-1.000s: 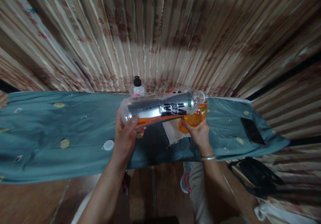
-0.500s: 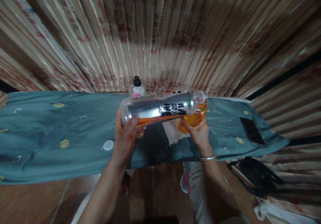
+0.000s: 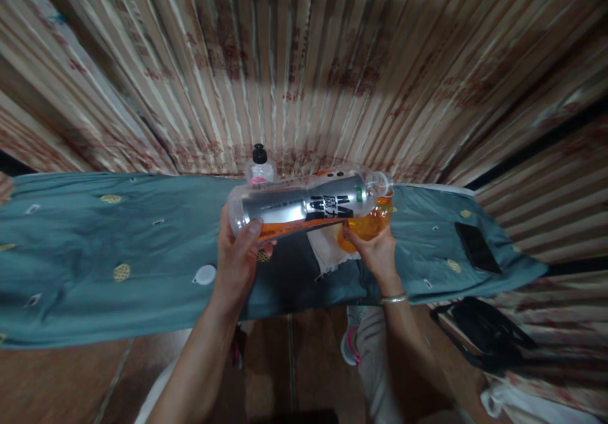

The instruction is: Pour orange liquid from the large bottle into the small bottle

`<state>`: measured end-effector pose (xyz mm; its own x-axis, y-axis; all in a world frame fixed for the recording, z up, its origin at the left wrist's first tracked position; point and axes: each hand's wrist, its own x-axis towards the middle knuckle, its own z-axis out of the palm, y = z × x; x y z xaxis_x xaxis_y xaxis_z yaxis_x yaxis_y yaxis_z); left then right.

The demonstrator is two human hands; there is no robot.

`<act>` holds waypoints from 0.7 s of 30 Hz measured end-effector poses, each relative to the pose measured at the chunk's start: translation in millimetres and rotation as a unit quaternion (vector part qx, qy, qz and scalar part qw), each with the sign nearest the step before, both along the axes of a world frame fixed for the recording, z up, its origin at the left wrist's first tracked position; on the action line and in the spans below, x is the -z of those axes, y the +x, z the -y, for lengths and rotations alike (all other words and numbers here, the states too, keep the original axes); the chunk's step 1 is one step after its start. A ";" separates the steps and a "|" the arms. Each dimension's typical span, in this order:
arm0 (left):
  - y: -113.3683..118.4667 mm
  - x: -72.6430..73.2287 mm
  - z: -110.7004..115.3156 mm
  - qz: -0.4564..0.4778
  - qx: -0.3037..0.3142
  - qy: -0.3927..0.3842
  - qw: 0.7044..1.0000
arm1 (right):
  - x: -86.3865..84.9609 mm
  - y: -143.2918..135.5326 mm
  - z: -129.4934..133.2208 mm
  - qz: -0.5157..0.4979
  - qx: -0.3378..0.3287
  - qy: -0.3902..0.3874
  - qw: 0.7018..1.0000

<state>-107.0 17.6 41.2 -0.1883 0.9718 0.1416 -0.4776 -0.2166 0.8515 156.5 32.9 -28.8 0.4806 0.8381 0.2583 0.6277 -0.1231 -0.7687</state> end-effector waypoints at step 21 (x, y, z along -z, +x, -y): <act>-0.1 -4.9 1.5 -0.013 -0.007 -0.014 1.000 | -0.2 -4.4 -0.5 0.007 0.036 0.004 0.999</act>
<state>-107.1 16.1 46.0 -0.1982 0.9729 0.1194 -0.4533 -0.1990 0.8689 152.2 33.4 -28.6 0.5353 0.8000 0.2711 0.6281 -0.1623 -0.7611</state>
